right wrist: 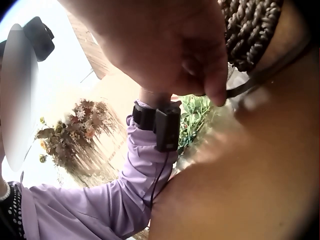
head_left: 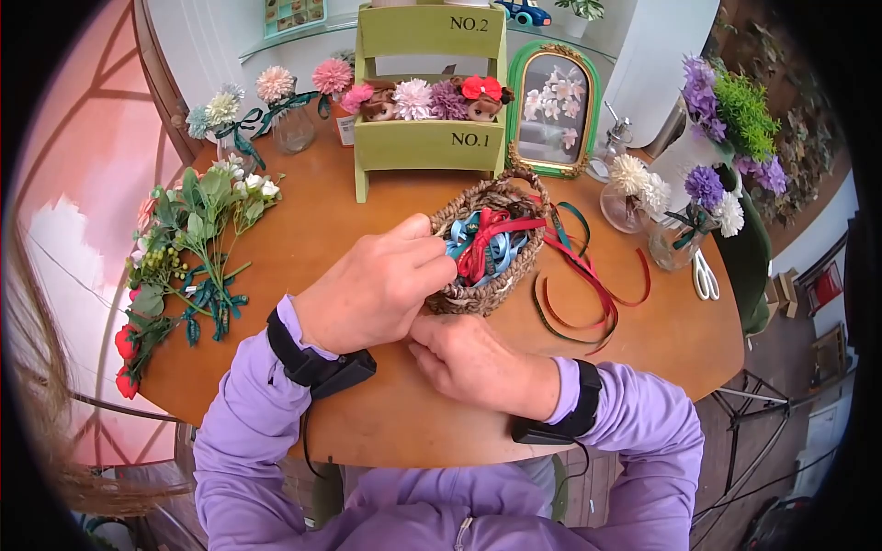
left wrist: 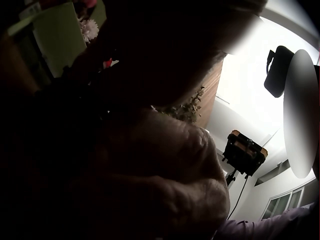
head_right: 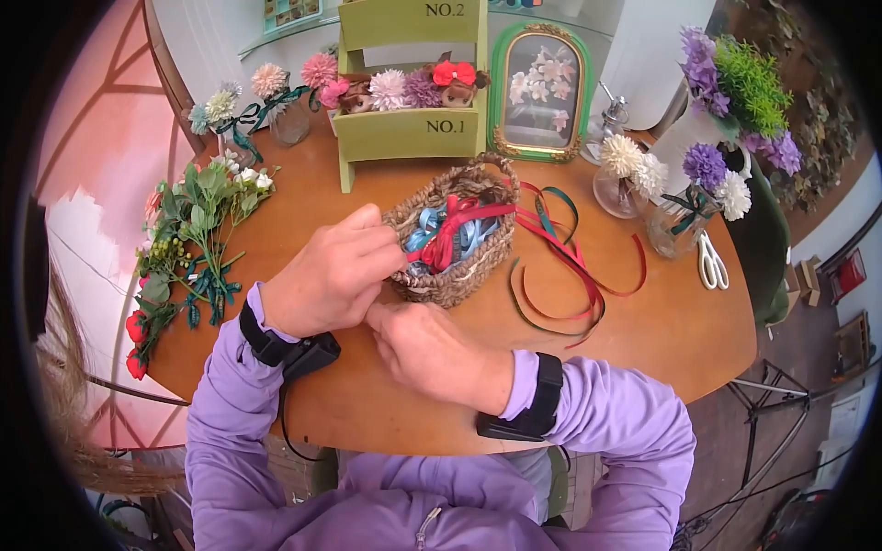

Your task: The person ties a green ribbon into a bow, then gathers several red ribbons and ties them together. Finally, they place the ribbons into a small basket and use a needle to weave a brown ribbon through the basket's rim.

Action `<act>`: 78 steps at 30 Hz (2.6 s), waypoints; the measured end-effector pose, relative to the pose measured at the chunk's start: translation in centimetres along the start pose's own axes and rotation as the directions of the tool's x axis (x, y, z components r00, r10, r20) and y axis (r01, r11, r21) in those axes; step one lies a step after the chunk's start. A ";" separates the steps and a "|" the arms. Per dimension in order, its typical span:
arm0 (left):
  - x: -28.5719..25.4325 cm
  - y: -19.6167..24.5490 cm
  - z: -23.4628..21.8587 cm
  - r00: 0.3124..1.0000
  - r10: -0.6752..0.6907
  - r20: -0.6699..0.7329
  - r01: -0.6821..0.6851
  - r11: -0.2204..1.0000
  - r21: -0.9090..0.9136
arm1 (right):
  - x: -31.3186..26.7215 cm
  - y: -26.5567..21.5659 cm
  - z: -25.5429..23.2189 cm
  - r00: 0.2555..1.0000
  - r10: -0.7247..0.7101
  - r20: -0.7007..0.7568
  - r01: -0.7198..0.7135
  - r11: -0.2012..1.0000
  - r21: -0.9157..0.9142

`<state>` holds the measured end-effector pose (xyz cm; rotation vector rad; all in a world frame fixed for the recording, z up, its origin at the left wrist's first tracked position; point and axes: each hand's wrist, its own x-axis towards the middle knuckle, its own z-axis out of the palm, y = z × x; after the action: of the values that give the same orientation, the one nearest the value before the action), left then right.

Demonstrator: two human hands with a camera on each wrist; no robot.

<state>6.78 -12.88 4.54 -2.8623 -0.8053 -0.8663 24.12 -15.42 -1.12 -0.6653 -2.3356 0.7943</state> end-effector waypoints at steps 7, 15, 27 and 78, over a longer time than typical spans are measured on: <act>0.1 0.4 0.2 1.000 -0.003 0.005 0.002 0.995 0.095 | 0.0 -0.3 -0.7 0.963 -0.236 -0.129 0.227 0.970 -0.081; 0.2 0.1 0.5 1.000 0.010 -0.027 -0.009 0.999 0.040 | 0.2 -1.3 -6.2 0.960 -0.160 -0.230 0.038 0.888 -0.458; -0.1 0.1 0.3 0.998 -0.038 -0.059 0.038 0.999 0.007 | 1.2 0.5 -5.9 0.925 -0.328 -0.193 0.229 0.885 -0.405; -3.7 0.2 2.2 0.568 -0.653 0.501 0.151 -0.516 -0.843 | 2.0 1.5 -6.8 0.900 -0.412 -0.144 0.371 0.896 -0.244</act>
<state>5.34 -14.36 0.73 -2.1629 -2.3266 -3.7104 27.59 -10.63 3.08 -0.3135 -2.2831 0.2873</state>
